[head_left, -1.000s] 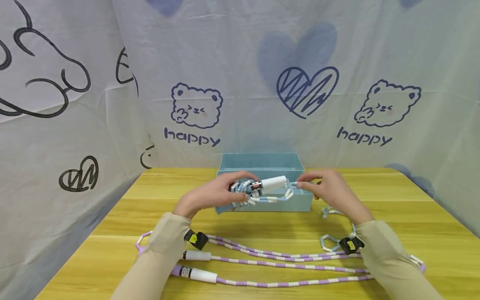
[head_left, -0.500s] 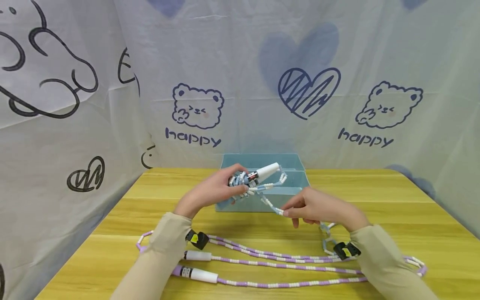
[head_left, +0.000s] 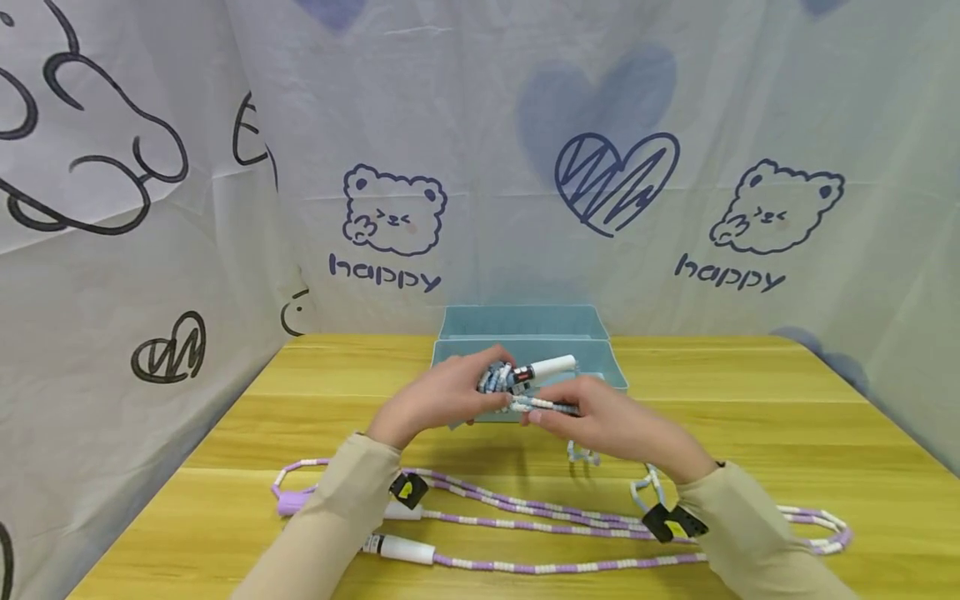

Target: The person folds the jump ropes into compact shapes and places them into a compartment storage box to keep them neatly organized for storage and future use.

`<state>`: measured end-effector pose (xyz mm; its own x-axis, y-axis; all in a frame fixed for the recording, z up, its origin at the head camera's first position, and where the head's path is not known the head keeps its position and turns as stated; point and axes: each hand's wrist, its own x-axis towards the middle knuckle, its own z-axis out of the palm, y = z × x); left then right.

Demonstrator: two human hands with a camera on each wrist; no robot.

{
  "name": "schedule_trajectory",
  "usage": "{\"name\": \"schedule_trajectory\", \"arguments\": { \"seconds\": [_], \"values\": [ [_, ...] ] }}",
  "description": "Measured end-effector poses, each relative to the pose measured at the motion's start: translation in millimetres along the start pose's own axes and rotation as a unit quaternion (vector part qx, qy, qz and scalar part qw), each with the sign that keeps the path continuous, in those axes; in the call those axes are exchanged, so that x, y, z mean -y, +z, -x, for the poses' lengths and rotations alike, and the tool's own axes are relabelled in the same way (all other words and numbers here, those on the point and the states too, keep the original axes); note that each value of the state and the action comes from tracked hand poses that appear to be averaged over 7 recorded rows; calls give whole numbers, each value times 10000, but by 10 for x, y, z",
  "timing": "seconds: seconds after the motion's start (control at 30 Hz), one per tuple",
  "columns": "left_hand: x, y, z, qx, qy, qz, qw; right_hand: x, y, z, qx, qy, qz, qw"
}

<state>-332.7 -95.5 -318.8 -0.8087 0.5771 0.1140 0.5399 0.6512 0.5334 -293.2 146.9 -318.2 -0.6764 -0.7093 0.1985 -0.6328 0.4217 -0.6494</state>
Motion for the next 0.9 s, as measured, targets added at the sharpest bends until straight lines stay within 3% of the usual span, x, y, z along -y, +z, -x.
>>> {"name": "schedule_trajectory", "arguments": {
  "seconds": [0.27, 0.43, 0.57, 0.73, 0.9],
  "values": [
    [-44, 18, 27, 678, 229, -79, 9974, -47, 72, -56, -698, -215, -713, 9948],
    [-26, 5, 18, 816, 175, 107, 9965, -59, 91, -83, -956, -217, -1107, 9890],
    [6, 16, 9, 819, 46, 316, 9961, -63, 102, -99, -895, -325, -1279, 9872],
    [12, 31, -21, 587, 334, 146, 9976, -79, 100, -101, -804, -487, -1282, 9873],
    [5, 19, -20, 370, 460, -63, 9982, -114, -4, -41, -1067, -179, -1144, 9875]
  ]
}}
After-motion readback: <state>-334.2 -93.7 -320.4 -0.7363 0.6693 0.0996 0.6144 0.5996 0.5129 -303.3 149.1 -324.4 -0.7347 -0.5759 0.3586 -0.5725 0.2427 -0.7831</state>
